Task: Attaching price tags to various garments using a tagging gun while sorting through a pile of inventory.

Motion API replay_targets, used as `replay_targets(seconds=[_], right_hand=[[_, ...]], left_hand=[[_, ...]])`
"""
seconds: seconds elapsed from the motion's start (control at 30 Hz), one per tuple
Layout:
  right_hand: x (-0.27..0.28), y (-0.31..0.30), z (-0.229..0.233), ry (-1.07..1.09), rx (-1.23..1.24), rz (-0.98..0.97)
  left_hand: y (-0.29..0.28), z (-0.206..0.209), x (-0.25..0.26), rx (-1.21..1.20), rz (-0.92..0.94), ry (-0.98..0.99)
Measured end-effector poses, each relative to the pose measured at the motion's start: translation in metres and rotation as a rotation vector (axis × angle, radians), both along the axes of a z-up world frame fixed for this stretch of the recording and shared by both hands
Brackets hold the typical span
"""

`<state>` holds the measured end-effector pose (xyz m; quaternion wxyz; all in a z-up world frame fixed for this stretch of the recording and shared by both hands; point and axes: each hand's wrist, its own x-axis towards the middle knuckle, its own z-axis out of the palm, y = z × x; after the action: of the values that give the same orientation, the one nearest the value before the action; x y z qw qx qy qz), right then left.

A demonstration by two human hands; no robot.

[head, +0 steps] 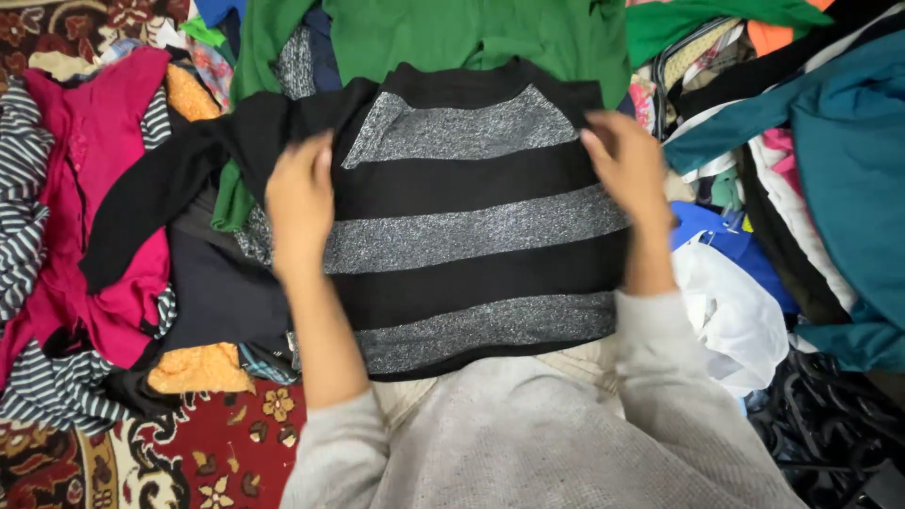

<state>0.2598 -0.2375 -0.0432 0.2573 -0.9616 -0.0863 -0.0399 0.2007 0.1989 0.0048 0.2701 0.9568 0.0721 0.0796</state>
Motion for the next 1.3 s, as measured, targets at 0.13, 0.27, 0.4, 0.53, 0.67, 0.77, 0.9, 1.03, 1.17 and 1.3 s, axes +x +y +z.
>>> replay_targets(seconds=[0.13,0.27,0.4,0.53,0.67,0.77,0.9,1.03,1.17,1.3], right_hand=[[0.062,0.024,-0.071,-0.28,0.234,0.13],[0.083,0.024,-0.128,-0.15,0.166,-0.027],[0.08,0.025,-0.115,-0.143,0.197,-0.113],[0.075,0.029,-0.114,-0.122,0.183,-0.11],[0.058,0.044,-0.078,-0.397,0.11,-0.037],[0.044,0.057,-0.052,-0.425,0.102,0.107],[0.041,0.061,-0.05,-0.347,0.038,0.281],[0.044,0.061,-0.056,-0.095,0.028,0.259],[0.045,0.06,-0.058,-0.055,0.04,0.234],[0.047,0.057,-0.065,-0.068,0.095,0.213]], left_hand=[[0.01,-0.088,0.082,0.244,-0.017,-0.262],[0.017,-0.091,0.092,0.254,0.024,-0.352],[0.028,-0.061,0.09,0.384,0.263,-0.487],[0.036,-0.056,0.096,0.411,0.42,-0.47],[-0.01,-0.061,0.114,0.296,0.317,-0.455],[-0.077,-0.078,0.113,0.354,0.042,-0.372],[-0.121,-0.08,0.068,0.396,-0.173,-0.206],[-0.119,-0.087,0.065,0.409,-0.11,-0.016],[-0.122,-0.084,0.065,0.384,-0.125,-0.004],[-0.122,-0.084,0.063,0.365,-0.135,-0.061]])
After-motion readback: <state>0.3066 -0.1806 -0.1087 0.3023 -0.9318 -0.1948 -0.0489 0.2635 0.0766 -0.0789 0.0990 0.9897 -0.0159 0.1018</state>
